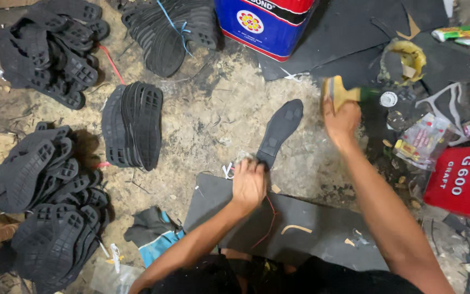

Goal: The person repeatedly applies glue to black shoe soles using a brush. They pick up a sole, apply glue to the surface, and place it down, repeating this process for multiple soles throughout the clip.

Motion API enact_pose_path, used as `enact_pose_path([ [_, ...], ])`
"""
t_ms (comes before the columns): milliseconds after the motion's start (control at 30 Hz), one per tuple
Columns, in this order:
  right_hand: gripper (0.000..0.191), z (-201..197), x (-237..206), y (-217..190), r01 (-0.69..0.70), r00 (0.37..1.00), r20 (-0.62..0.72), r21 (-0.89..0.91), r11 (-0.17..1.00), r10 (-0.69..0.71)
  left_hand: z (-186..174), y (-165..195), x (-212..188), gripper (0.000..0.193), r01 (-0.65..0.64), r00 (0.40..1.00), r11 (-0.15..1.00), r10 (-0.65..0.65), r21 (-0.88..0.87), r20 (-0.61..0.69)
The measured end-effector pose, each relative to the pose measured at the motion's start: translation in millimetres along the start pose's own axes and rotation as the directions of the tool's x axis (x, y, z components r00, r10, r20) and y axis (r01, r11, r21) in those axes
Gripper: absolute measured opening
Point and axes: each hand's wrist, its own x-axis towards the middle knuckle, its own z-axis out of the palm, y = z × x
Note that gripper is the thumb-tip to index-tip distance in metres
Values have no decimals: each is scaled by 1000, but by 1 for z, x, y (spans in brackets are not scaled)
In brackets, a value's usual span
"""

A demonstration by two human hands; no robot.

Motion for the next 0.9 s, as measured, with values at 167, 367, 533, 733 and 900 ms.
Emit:
enact_pose_path([
  [167,34,-10,-48,18,-96,995,61,382,919,78,-7,4,29,76,48,993,974,-71,-220,-97],
  [367,34,-21,-78,23,-279,960,160,587,760,229,-10,-23,18,40,113,974,753,-214,-648,-79],
  [533,28,-27,-62,11,-283,959,196,660,696,205,-94,-84,-72,33,-58,885,211,-441,-976,-148],
  [733,26,-12,-61,-14,-352,934,304,682,641,190,-140,-130,-220,33,-389,403,211,-836,-897,-371],
  [900,27,-8,-64,-28,-399,909,375,664,632,181,-104,-162,-223,29,-510,454,-155,-884,-846,-112],
])
